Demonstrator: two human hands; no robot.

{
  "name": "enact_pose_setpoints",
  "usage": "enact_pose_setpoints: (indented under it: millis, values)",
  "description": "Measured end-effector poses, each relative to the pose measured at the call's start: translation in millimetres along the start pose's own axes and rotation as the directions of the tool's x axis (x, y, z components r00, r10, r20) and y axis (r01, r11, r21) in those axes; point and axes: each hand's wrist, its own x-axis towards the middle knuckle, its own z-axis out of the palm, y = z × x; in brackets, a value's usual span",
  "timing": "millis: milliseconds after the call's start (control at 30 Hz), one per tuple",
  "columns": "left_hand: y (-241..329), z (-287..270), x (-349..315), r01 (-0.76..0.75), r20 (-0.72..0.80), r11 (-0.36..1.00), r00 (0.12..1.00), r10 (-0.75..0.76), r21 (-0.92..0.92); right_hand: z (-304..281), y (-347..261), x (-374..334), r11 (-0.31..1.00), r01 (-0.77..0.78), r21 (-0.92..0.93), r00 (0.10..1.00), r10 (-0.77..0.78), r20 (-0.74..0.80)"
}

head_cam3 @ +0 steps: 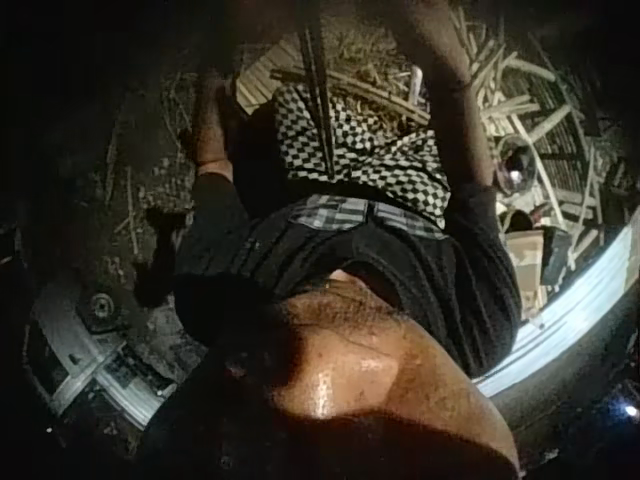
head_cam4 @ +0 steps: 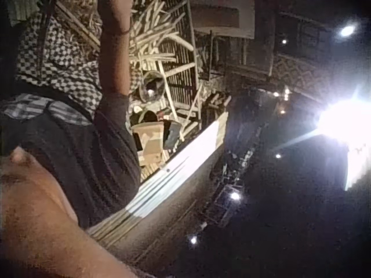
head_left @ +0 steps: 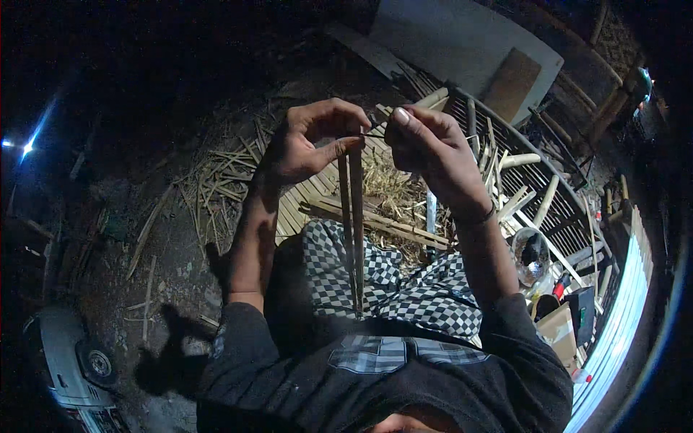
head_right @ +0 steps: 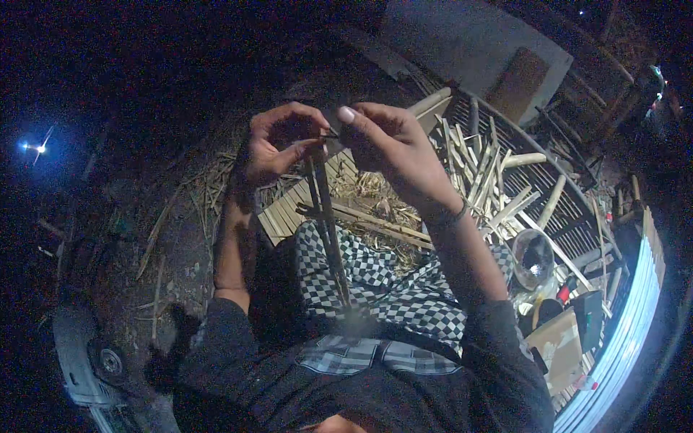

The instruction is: The person ties bamboo sticks together with thin strips and uses a small knife to trim the edges of the bamboo.

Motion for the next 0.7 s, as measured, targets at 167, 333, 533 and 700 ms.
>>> enact_pose_setpoints:
  millis: [167, 333, 533, 700]
  values:
    - [6, 12, 5, 0.044, -0.096, 0.985, 0.994, -0.061, -0.168, 0, -2, 0, 0.987, 0.080, -0.138, 0.991, -0.093, -0.092]
    - [-11, 17, 3, 0.136, -0.138, 0.964, 0.976, -0.170, -0.227, -3, -6, 2, 0.958, 0.176, -0.225, 0.953, -0.224, -0.206]
    - [-27, 21, -4, 0.236, -0.101, 0.824, 0.938, -0.332, -0.516, -20, -9, 2, 0.911, 0.179, -0.372, 0.941, -0.269, -0.206]
    - [-29, 23, -4, 0.173, -0.219, 0.836, 0.920, -0.326, -0.521, -36, 1, 6, 0.747, 0.269, -0.608, 0.858, -0.473, -0.201]
